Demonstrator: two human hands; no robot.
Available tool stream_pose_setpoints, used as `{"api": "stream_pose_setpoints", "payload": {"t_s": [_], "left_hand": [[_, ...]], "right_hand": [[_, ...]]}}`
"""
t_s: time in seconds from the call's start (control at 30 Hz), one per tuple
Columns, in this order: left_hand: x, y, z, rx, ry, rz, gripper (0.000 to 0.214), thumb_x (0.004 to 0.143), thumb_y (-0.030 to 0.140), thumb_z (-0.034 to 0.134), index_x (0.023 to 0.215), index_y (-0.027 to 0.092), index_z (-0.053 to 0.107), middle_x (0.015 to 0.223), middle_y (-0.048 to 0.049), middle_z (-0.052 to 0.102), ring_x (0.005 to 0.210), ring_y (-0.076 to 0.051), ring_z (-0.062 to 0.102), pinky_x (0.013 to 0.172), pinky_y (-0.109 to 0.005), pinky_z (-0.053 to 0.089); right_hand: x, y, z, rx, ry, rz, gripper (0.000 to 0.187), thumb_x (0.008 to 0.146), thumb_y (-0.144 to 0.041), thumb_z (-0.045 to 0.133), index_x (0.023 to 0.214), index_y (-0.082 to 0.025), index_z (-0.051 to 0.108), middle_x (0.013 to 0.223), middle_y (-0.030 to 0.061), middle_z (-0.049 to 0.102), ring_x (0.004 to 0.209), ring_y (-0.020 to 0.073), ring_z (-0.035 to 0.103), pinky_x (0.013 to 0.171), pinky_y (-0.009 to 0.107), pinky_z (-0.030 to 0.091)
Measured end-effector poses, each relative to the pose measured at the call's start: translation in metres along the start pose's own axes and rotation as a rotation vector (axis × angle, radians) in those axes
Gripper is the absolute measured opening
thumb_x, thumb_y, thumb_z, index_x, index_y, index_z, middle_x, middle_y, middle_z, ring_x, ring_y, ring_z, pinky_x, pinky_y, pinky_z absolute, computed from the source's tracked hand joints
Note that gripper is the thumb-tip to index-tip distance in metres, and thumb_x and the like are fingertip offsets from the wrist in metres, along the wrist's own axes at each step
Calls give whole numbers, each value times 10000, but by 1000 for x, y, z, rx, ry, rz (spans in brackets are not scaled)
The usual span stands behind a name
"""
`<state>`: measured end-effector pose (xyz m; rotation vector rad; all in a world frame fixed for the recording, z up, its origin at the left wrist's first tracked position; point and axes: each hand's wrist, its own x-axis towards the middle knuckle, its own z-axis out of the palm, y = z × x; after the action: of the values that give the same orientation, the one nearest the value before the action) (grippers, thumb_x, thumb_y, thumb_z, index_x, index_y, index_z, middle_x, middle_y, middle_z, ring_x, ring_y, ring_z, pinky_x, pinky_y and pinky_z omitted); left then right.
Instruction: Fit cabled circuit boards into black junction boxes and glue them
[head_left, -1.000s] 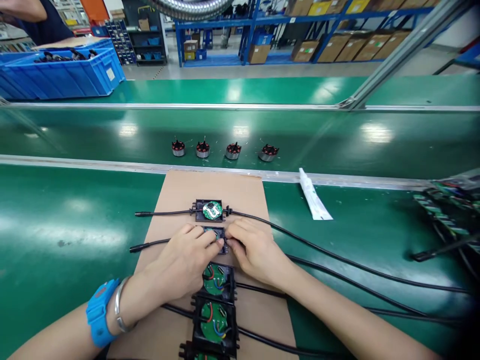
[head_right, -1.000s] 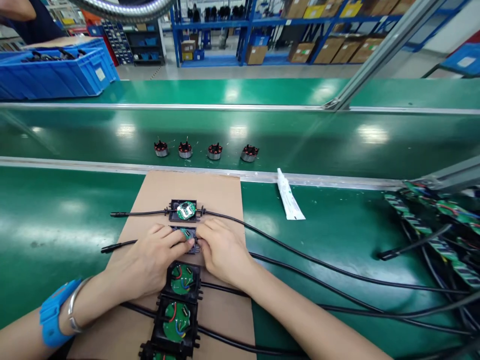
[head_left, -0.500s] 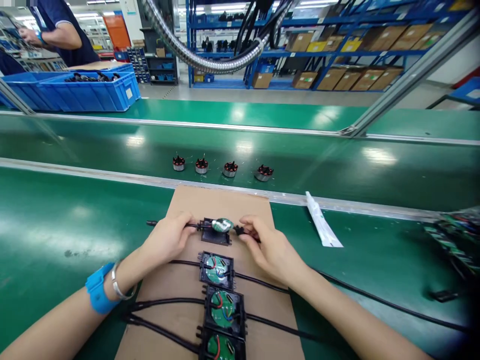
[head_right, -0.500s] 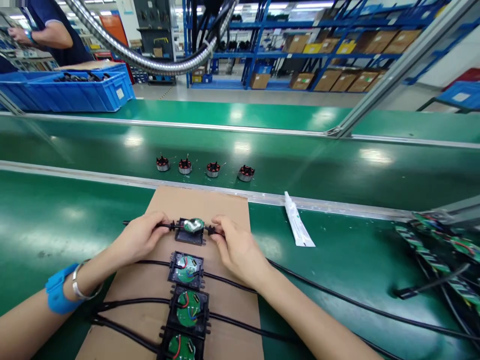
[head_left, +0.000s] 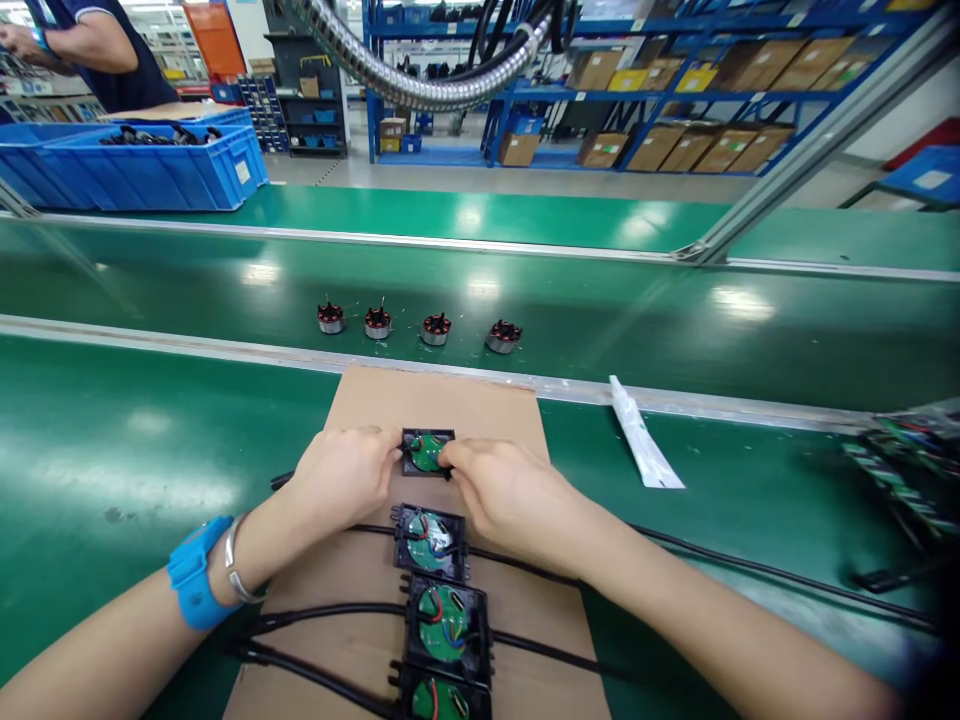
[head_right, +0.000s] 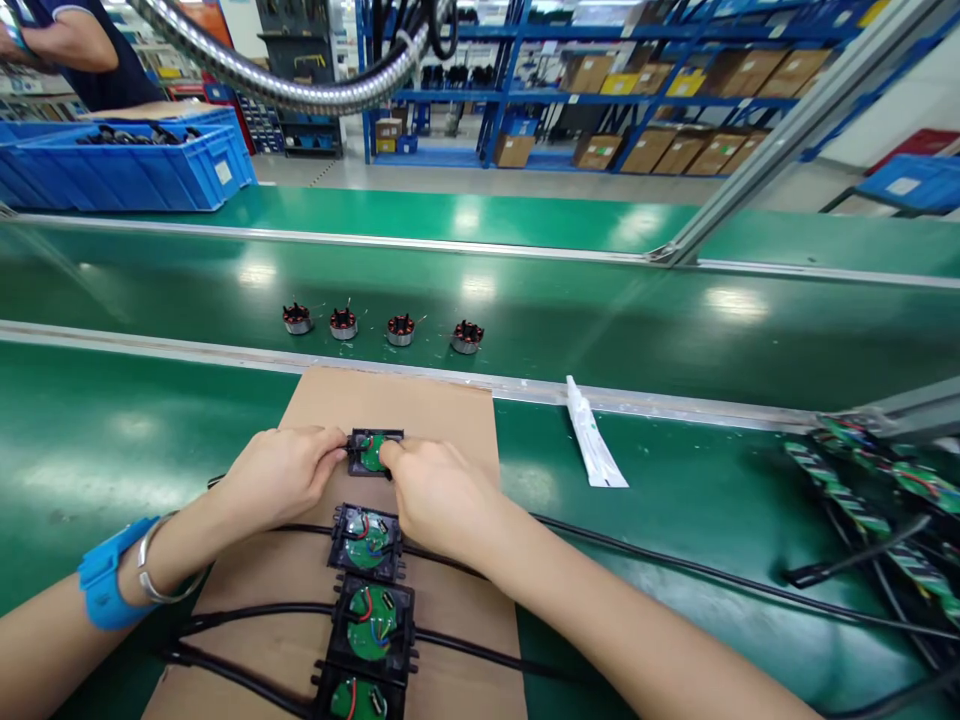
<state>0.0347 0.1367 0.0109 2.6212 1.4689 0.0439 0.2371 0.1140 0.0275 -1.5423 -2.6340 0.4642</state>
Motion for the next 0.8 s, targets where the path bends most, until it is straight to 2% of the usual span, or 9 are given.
{"api": "stream_pose_setpoints", "payload": {"t_s": [0.17,0.27,0.43,0.53,0.7,0.8], "left_hand": [[2,-1,1,-8,-2,-13,220,924,238,418,960,195,631,827,-51,721,726,-255,694,597,-322,501],[2,-3,1,-27,1,-19,217,923,246,422,960,201,631,824,-49,723,728,-261,694,598,-330,506],[2,-4,4,-78,10,-19,224,919,244,432,966,191,644,831,-58,722,728,-257,689,611,-337,511],[3,-5,6,-131,24,-3,217,908,221,455,969,188,660,871,-57,719,776,-244,685,658,-336,520],[8,-13,9,-232,52,13,180,864,176,552,932,190,717,913,-48,707,829,-215,672,744,-325,525],[9,-17,10,-277,59,12,158,845,184,613,940,207,738,887,-28,720,815,-198,673,746,-310,529]], "right_hand": [[7,4,2,-38,-56,-10,382,847,-147,405,1152,-171,634,919,111,716,778,227,672,655,306,422],[9,4,5,-48,-103,-11,370,856,-166,378,1102,-155,653,880,126,719,720,228,670,620,309,408],[10,0,4,-67,-106,-3,326,853,-173,370,990,-157,666,821,126,710,686,234,657,594,315,387],[12,0,4,-85,-112,8,325,844,-175,373,989,-150,663,785,125,705,657,232,646,581,316,381],[13,2,8,-51,-78,25,433,827,-200,395,1199,-158,613,889,141,713,747,260,666,613,325,415],[8,0,12,-43,-66,30,453,847,-209,386,1239,-147,603,893,141,714,758,259,669,622,325,426]]}}
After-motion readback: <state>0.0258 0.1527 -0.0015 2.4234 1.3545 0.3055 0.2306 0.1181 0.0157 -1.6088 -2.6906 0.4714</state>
